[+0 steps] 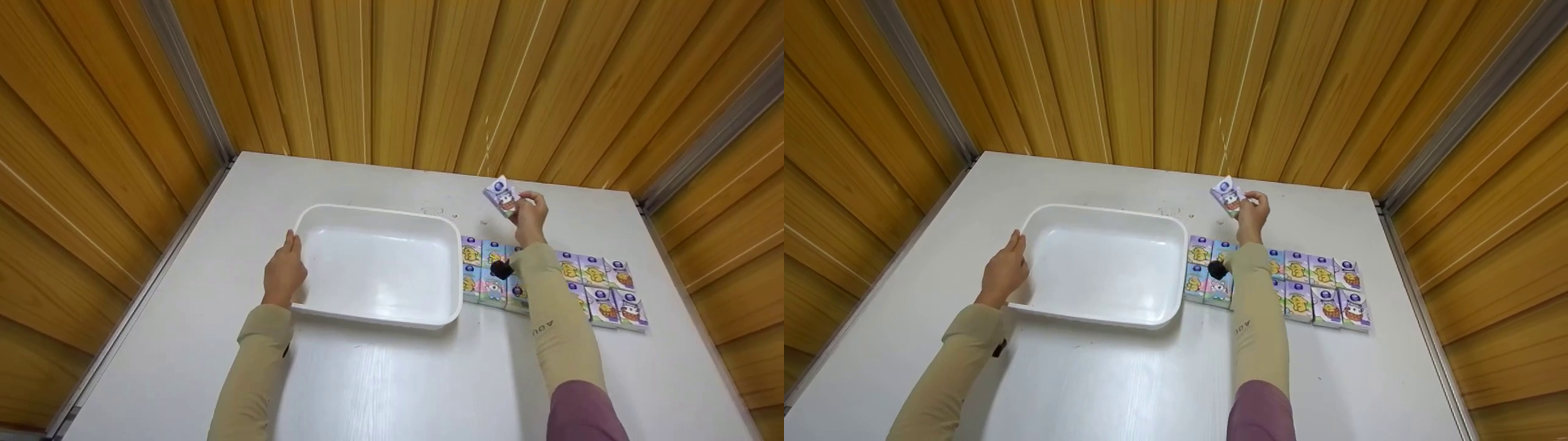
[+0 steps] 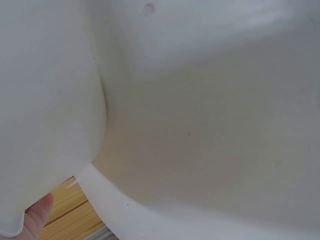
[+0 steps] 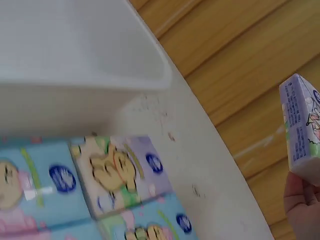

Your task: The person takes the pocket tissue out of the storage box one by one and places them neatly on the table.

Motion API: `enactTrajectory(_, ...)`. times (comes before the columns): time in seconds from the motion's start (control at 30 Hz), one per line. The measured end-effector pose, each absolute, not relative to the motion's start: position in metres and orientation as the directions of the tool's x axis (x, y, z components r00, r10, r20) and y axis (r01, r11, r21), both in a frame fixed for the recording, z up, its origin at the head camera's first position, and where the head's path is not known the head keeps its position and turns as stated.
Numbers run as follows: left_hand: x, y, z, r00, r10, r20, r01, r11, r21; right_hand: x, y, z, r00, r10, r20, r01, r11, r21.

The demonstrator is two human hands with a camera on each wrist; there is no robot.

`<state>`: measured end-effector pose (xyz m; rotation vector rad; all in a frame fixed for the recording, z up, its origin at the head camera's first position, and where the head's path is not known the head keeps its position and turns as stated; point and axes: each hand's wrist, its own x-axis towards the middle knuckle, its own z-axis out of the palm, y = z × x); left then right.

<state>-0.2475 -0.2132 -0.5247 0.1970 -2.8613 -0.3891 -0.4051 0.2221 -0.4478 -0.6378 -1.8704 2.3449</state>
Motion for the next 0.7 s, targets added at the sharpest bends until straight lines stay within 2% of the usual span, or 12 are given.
enactTrajectory(0.17,-0.248,-0.214,-0.523,-0.964,-0.170,0.203,-0.108,0.953,0.282,-0.397,0.265,-0.453,-0.862,0.387,-0.326,0.216,-0.300,-0.929)
enactTrajectory(0.3,-0.248,-0.214,-0.523,-0.969,-0.174,0.176,-0.118,0.950,0.288,-0.389,0.297,-0.458,-0.822,0.458,-0.338,0.160,-0.383,-0.910)
enactTrajectory(0.5,-0.247,-0.213,-0.524,-0.968,-0.169,0.183,-0.110,0.949,0.295,-0.372,0.343,-0.468,-0.719,0.605,-0.342,0.112,-0.384,-0.916)
enactTrajectory(0.63,-0.247,-0.213,-0.523,-0.966,-0.157,0.204,-0.094,0.953,0.288,-0.356,0.372,-0.475,-0.642,0.669,-0.375,0.064,-0.441,-0.895)
enactTrajectory(0.7,-0.247,-0.213,-0.523,-0.966,-0.151,0.209,-0.088,0.954,0.286,-0.347,0.384,-0.478,-0.625,0.667,-0.406,0.038,-0.493,-0.869)
